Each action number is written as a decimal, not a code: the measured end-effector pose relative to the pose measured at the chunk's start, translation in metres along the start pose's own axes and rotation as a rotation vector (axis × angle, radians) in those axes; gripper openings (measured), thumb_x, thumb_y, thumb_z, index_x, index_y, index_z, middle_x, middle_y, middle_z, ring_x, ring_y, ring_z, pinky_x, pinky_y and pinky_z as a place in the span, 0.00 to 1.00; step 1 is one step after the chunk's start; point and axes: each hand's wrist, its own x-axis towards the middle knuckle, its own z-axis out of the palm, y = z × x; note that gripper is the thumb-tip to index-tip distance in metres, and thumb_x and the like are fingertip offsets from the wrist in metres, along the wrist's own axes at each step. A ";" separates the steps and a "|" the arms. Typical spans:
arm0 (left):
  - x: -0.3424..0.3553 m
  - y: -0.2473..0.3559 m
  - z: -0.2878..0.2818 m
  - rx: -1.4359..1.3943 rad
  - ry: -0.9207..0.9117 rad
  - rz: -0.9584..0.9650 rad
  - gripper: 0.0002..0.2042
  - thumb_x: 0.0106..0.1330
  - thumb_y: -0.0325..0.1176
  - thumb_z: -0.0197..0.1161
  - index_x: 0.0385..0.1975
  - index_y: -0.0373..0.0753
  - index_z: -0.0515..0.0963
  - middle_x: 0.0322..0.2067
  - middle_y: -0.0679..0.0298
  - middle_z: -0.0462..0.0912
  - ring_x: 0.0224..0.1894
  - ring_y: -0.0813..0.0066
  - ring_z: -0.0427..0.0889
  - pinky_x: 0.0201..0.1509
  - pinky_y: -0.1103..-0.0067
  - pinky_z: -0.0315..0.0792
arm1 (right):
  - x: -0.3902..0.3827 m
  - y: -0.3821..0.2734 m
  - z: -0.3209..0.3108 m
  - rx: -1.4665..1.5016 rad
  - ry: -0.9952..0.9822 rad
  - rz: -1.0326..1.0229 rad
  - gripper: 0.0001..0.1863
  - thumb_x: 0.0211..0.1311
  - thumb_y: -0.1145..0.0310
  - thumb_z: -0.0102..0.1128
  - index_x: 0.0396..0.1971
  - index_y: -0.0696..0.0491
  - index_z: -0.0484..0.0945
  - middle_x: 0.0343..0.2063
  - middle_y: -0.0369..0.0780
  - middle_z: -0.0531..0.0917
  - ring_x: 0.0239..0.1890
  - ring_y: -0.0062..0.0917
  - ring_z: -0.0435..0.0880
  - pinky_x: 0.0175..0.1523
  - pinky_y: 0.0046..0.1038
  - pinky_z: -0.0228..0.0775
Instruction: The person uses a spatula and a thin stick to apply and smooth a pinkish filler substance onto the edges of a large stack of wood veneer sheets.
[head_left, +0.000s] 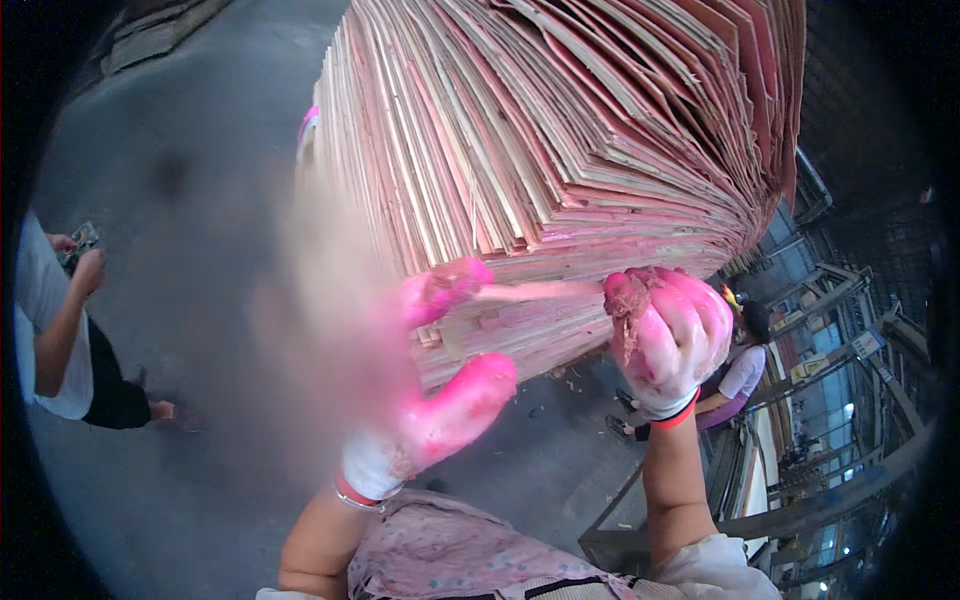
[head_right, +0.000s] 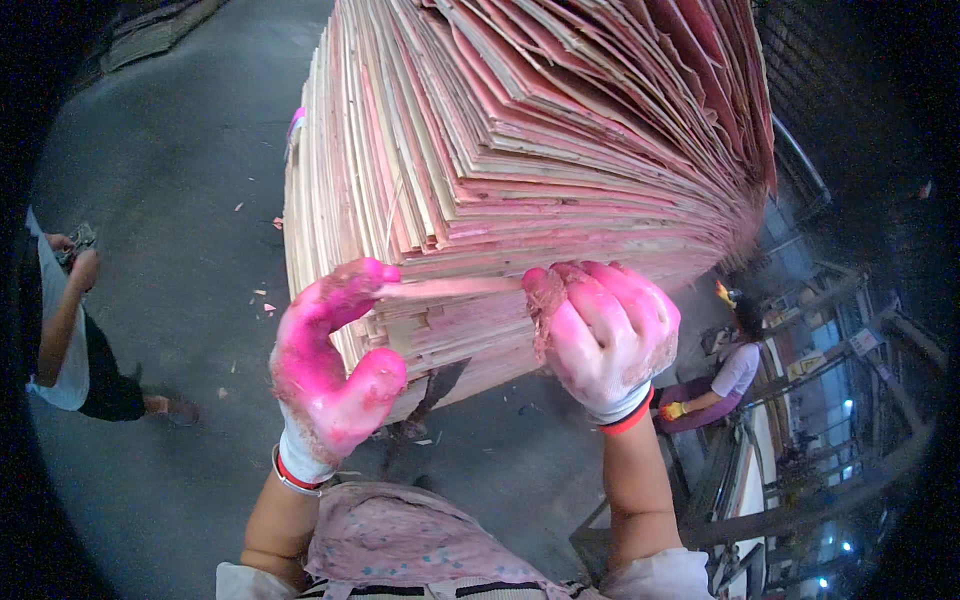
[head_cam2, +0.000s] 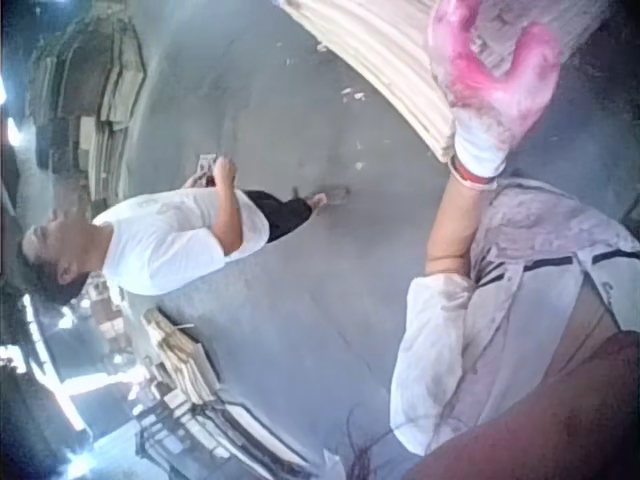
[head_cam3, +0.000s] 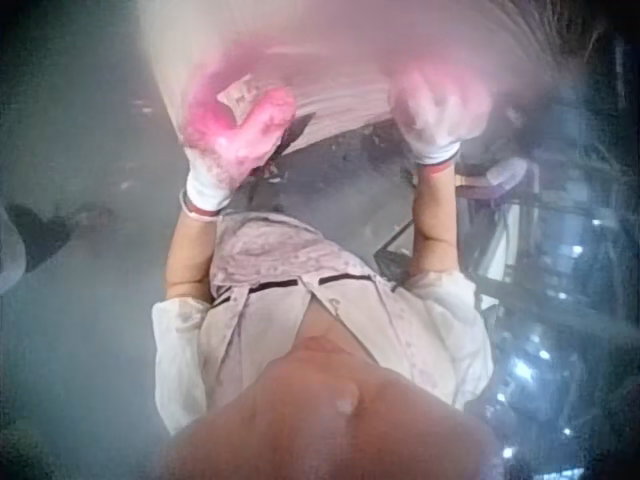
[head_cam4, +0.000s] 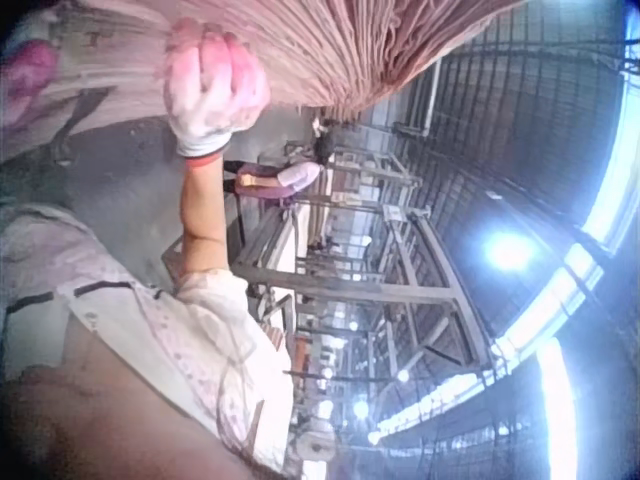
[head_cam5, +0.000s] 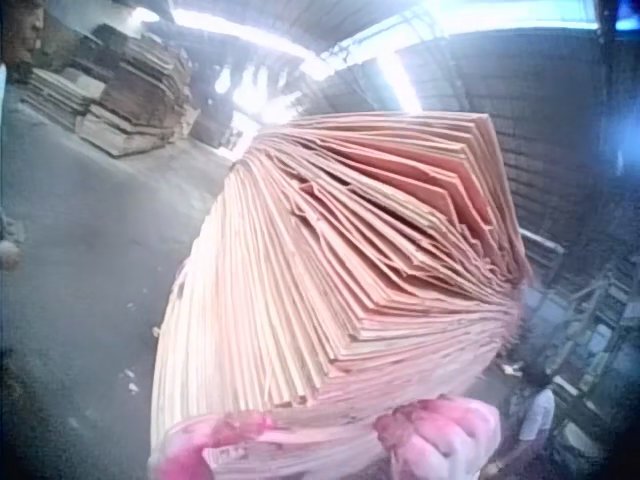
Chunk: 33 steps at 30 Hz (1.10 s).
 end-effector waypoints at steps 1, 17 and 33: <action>-0.001 -0.006 0.000 -0.039 0.018 0.005 0.29 0.58 0.27 0.71 0.60 0.28 0.71 0.56 0.51 0.80 0.59 0.61 0.80 0.66 0.68 0.72 | 0.000 0.002 0.002 -0.035 0.015 -0.014 0.20 0.42 0.68 0.72 0.41 0.43 0.86 0.37 0.31 0.82 0.42 0.30 0.82 0.48 0.36 0.75; -0.028 -0.045 -0.038 -0.080 0.365 -0.203 0.13 0.71 0.22 0.57 0.53 0.29 0.77 0.51 0.54 0.82 0.53 0.64 0.83 0.61 0.70 0.76 | -0.003 0.019 0.019 -0.085 0.128 -0.028 0.23 0.41 0.76 0.78 0.42 0.48 0.82 0.38 0.36 0.85 0.41 0.37 0.86 0.47 0.39 0.76; -0.042 -0.054 -0.055 -0.081 0.412 -0.228 0.14 0.73 0.26 0.56 0.55 0.28 0.76 0.51 0.52 0.81 0.54 0.61 0.83 0.63 0.67 0.75 | -0.014 0.008 0.019 -0.097 0.154 -0.032 0.23 0.38 0.76 0.77 0.40 0.48 0.82 0.39 0.37 0.84 0.42 0.39 0.86 0.49 0.42 0.78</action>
